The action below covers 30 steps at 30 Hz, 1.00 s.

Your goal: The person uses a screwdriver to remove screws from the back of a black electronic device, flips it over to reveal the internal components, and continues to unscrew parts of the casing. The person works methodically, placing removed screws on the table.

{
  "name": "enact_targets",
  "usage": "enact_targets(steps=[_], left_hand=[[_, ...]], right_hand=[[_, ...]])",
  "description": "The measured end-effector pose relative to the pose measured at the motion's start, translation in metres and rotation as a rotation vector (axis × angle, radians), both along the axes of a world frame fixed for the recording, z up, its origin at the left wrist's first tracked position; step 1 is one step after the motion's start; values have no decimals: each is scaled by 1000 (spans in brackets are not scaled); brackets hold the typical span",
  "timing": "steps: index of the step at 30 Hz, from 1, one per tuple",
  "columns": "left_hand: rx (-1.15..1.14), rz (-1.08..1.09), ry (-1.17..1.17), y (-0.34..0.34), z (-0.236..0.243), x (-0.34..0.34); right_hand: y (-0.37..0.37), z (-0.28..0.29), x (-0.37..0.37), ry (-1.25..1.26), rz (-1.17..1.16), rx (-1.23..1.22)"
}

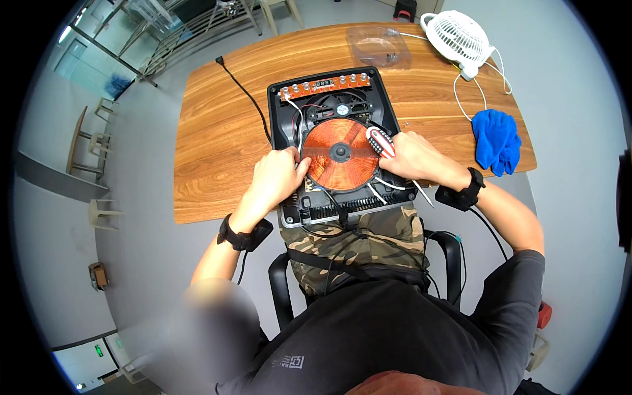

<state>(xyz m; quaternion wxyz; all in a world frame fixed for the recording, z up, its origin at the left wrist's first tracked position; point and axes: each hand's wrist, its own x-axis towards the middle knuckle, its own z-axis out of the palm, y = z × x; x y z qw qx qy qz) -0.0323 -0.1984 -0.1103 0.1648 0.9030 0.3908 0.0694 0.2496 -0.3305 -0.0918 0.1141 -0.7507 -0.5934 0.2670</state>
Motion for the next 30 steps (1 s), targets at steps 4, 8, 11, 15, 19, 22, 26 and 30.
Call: enact_targets(steps=[4, 8, 11, 15, 19, 22, 26, 30], left_hand=[[-66, -18, 14, 11, -2, 3], [-82, -26, 6, 10, 2, 6], [-90, -29, -27, 11, -2, 5], [-158, -14, -31, 15, -4, 4], [-144, -26, 14, 15, -3, 5], [-113, -39, 39, 15, -4, 6], [-142, -29, 30, 17, -4, 8], [-163, 4, -27, 20, -5, 5]], right_hand=[[6, -3, 3, -21, -18, -23], [8, -4, 3, -17, -19, 3], [8, -2, 3, 17, -60, -39], [9, -3, 5, 31, -62, -40], [12, -2, 5, 75, -42, -85], [12, -6, 8, 111, -60, -93], [14, -20, 12, 136, -87, -29], [15, -11, 15, 246, -107, -104]])
